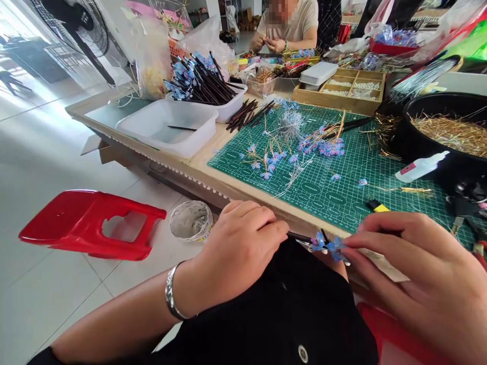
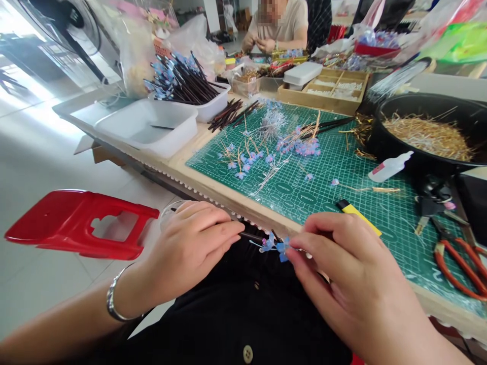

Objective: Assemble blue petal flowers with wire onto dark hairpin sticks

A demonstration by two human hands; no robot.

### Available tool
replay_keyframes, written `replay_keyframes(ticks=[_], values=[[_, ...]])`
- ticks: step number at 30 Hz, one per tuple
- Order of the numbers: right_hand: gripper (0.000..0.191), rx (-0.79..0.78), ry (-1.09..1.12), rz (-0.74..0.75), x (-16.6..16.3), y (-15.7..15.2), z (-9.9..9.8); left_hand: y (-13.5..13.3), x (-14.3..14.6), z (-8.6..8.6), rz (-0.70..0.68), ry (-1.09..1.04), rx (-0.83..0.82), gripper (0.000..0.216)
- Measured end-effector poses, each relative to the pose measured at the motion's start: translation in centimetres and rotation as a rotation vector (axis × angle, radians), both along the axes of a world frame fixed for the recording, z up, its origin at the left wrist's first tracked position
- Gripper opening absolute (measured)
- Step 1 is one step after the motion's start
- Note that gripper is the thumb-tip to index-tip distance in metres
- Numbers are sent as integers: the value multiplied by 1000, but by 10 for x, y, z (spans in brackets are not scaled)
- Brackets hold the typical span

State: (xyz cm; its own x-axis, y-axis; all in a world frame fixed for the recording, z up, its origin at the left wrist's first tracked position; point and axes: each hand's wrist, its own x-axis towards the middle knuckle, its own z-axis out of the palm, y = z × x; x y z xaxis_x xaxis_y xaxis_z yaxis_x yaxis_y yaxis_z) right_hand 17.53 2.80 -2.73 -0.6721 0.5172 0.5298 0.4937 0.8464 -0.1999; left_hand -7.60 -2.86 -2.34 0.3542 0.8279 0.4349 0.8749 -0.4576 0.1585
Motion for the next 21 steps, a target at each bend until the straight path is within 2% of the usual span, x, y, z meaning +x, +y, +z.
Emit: replay_keyframes(ticks=[4,7,10,15,21], values=[[26,-57,-145,145,7,5,0,3,-2,-1,-34,-9,-30,19],[23,-63,-183,197,8,7,1,5,-5,-2,-62,-30,-42,17],[17,-86,-123,158,5,7,1,7,-8,-5,-82,-63,-53,16],[10,-227,-58,68,4,3,0,9,-11,-9,-113,-80,-39,19],[27,-422,-108,116,0,11,6,14,-6,0,-217,48,-152,23]])
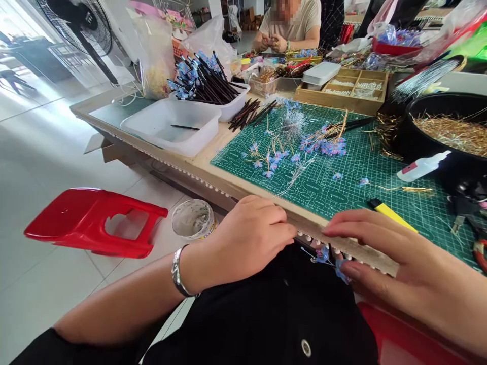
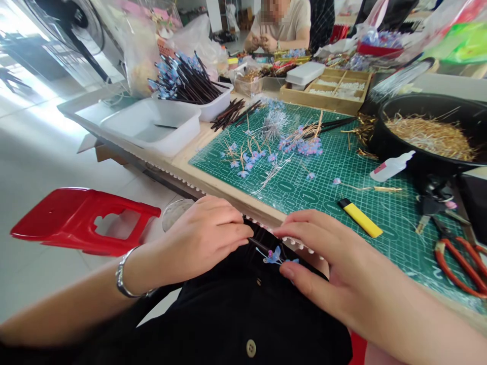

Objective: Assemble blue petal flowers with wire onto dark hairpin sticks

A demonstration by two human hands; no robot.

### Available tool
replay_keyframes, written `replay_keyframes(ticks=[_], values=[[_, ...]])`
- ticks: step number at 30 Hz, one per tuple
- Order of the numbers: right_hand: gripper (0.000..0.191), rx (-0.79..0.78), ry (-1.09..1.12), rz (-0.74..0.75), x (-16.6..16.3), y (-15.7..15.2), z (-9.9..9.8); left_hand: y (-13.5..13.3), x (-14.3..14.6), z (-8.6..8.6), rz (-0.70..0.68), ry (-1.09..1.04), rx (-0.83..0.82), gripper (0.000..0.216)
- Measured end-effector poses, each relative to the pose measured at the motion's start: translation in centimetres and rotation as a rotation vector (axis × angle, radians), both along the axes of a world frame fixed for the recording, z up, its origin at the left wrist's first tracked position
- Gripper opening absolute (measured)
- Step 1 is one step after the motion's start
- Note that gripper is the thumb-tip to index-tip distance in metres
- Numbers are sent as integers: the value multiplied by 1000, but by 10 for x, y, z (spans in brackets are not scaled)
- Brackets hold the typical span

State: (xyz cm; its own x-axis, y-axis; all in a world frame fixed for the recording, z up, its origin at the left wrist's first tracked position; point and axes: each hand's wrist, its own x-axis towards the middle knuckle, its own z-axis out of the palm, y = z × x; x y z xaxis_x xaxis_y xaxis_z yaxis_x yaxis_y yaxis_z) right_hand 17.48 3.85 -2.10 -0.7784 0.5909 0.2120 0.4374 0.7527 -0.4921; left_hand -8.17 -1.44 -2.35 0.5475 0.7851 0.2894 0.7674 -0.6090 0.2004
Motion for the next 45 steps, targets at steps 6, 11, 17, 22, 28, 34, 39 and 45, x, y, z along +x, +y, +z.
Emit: replay_keyframes(ticks=[6,11,17,22,28,34,39,45], values=[[11,-300,-304,95,-14,5,14,5,5,4,-106,56,-74,28],[16,-208,-240,202,-13,-7,15,5,2,-2,-122,21,-115,27],[23,-237,-265,273,-4,-11,17,6,2,-5,-156,-12,-109,26],[24,-388,-305,231,4,0,22,6,1,-6,-179,9,-107,26],[24,-611,-248,264,-4,15,16,4,1,-5,-200,-46,-102,23],[19,-451,-95,20,12,4,6,9,0,-8,-141,-65,-142,24],[28,50,-56,-19,30,-18,-7,12,-2,-9,-73,-134,-208,22],[18,197,-67,-30,15,-34,-10,13,3,-9,-67,-137,-241,20]])
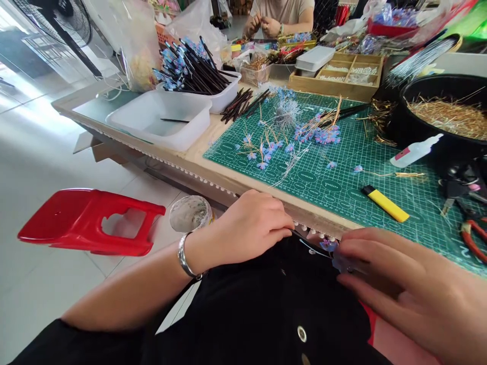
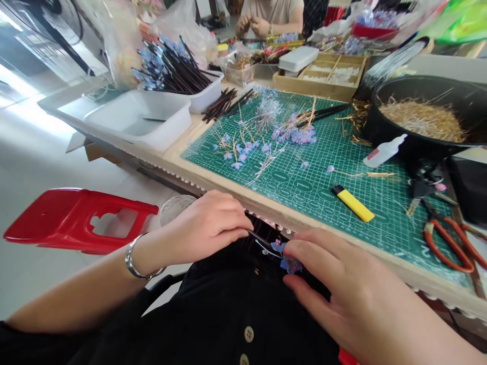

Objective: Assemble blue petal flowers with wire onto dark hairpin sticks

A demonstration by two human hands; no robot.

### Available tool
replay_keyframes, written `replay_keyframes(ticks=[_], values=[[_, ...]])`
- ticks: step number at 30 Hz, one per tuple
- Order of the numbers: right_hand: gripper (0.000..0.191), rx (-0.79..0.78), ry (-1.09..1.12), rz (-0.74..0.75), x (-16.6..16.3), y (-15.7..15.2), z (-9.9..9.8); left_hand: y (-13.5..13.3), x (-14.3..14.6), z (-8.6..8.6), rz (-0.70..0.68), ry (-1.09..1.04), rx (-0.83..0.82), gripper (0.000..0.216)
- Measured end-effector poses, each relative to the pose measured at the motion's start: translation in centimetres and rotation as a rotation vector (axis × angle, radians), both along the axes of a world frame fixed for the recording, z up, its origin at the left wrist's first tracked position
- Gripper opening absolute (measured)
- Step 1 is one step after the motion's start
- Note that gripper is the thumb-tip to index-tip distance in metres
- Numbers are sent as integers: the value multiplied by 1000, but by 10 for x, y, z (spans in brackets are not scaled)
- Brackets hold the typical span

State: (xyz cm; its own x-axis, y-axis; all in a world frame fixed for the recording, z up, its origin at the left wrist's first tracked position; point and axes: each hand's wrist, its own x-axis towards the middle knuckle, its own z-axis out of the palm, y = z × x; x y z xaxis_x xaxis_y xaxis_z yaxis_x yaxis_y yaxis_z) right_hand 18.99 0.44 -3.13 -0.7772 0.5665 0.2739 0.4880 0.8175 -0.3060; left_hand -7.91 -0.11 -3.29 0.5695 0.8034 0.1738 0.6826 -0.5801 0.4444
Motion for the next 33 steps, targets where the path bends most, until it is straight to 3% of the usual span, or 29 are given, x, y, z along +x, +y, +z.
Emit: replay_keyframes(ticks=[7,17,24,33], values=[[17,83,59,-47,4,-8,-6,2,-2,-5,-5,-66,-50,19],[14,10,147,-42,6,-4,-8,3,-1,-6,-1,-63,-53,16],[37,-29,-62,137,22,-1,-9,5,-2,-4,-39,-47,-86,15],[28,-14,65,29,15,-2,-9,3,-4,-8,-26,-123,-35,16]])
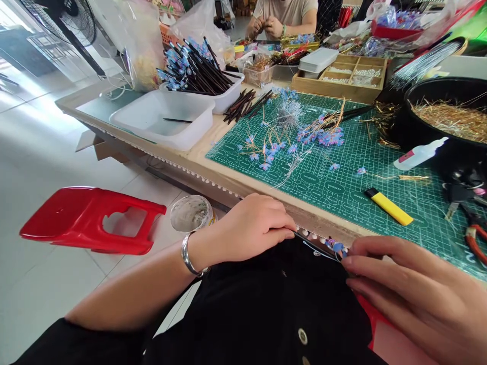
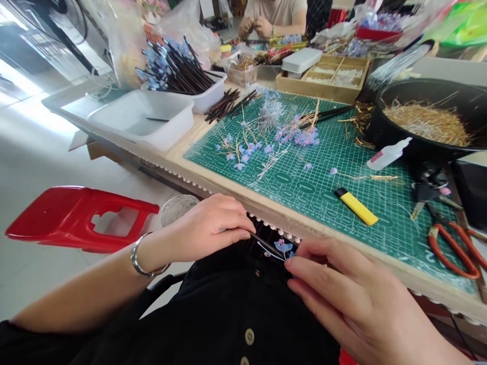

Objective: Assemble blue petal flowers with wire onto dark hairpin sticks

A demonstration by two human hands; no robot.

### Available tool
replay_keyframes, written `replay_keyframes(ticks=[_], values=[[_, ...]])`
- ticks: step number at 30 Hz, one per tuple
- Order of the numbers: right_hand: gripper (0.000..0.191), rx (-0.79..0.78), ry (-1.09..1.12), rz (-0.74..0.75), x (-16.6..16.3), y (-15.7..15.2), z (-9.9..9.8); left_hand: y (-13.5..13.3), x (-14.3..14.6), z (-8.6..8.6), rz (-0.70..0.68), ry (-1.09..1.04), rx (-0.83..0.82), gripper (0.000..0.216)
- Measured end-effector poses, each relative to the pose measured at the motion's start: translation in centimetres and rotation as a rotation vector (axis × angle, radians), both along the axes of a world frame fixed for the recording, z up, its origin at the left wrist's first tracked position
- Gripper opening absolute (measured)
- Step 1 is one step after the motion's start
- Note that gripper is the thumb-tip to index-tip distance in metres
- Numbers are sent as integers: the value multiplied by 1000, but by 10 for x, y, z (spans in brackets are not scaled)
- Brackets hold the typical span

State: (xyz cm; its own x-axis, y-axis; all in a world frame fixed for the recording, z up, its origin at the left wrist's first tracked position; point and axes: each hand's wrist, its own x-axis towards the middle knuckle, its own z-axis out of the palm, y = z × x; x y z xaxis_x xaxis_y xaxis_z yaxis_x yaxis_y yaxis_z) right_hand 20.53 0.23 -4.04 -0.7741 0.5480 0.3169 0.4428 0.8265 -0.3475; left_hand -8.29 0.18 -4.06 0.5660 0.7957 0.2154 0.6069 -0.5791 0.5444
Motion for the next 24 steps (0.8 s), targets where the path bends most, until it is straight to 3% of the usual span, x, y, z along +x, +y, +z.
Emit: replay_keyframes(ticks=[9,13,17,21,24], values=[[29,131,-15,-20,0,-6,-2,1,2,4,14,21,66,17],[22,31,37,-129,-2,-5,3,-1,1,3,9,50,164,21],[33,-59,-14,-269,-11,5,11,-4,5,6,13,115,273,23],[32,-55,-100,-272,-26,9,13,-7,12,9,14,209,260,22],[25,51,-101,-217,-35,5,16,-7,14,10,9,255,225,23]])
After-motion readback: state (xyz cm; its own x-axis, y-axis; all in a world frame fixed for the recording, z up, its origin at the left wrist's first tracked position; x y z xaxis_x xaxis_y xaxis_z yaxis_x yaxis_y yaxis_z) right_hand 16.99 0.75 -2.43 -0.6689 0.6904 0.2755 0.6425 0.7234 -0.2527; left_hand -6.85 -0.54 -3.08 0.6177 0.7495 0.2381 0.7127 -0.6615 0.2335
